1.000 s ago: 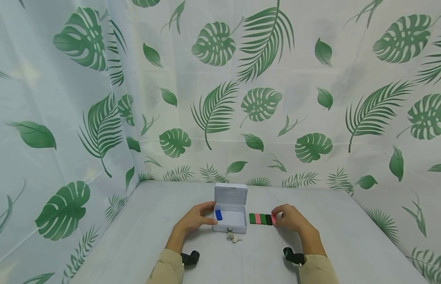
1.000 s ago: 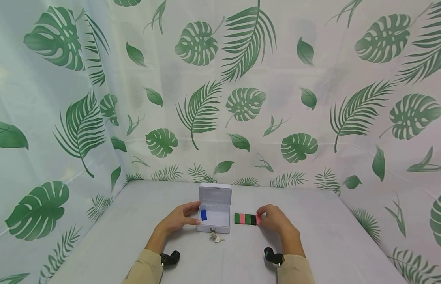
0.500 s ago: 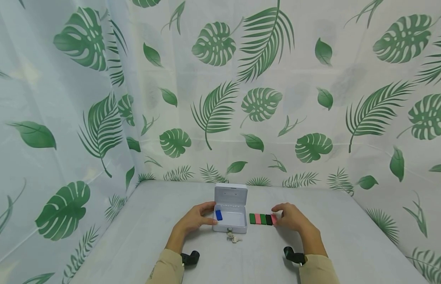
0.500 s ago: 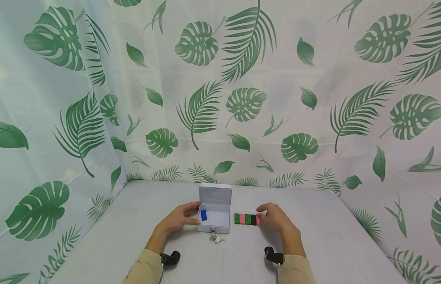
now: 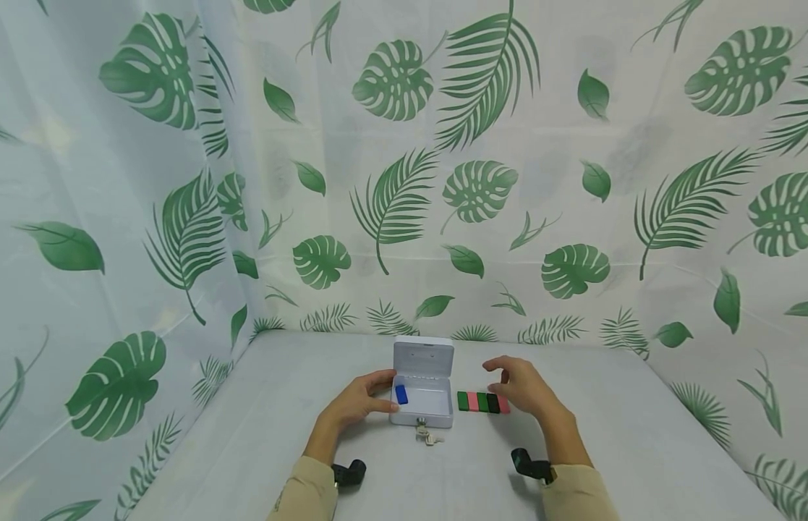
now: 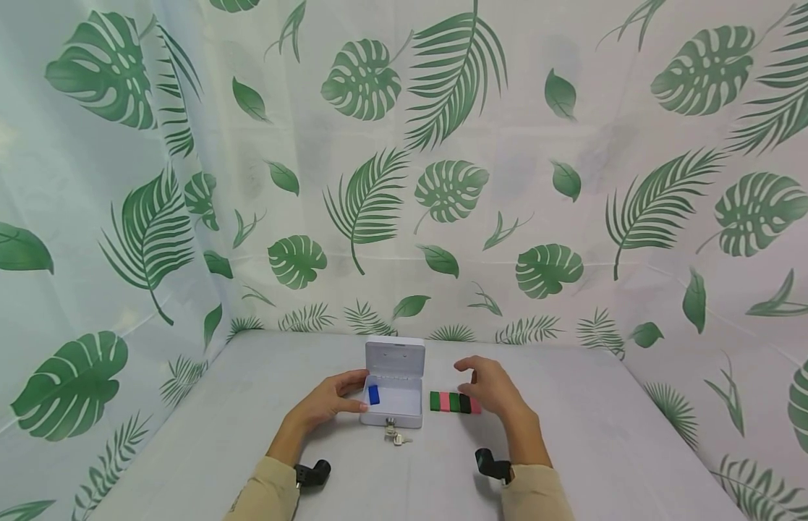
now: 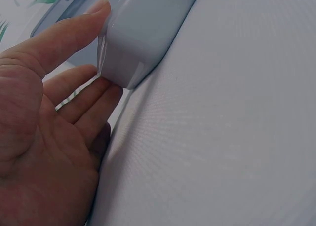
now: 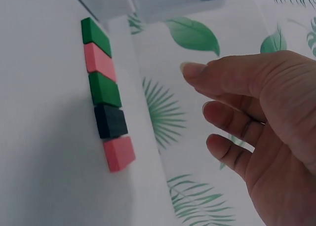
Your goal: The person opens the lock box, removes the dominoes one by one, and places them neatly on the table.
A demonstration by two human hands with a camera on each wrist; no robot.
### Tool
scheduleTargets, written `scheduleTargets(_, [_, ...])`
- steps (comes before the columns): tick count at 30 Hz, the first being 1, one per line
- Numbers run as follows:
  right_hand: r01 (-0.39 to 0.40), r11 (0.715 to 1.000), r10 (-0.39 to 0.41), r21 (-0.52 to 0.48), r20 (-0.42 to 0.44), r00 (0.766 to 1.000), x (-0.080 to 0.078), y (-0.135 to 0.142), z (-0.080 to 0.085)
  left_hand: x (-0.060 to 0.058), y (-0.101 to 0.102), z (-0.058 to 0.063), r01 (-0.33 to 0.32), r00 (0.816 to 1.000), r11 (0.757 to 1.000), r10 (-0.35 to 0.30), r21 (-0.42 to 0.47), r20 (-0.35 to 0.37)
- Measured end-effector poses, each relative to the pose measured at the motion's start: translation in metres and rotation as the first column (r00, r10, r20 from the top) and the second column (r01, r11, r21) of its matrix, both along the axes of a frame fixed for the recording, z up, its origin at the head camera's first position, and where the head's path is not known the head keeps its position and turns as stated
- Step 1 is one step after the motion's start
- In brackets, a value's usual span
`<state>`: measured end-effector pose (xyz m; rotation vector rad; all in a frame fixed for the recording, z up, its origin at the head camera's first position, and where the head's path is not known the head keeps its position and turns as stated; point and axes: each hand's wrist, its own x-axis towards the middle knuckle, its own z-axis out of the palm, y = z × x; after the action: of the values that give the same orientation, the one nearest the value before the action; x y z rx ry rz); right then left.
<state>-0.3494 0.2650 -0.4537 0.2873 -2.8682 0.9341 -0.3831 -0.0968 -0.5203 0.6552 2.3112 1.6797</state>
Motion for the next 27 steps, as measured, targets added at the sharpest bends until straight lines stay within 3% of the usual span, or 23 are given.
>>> scheduleTargets(13, [-0.055, 0.998, 0.053, -0.020, -0.109, 0.993, 0.004, -0.021, 0.005, 0.003, 0.001, 0.003, -0.011, 1.000, 1.000, 0.011, -0.008, 0.006])
scheduleTargets(27, [-0.079, 0.997, 0.076, -0.018, -0.122, 0.990, 0.004, -0.036, 0.005, 0.005, 0.002, 0.004, -0.014, 1.000, 1.000, 0.014, -0.008, 0.007])
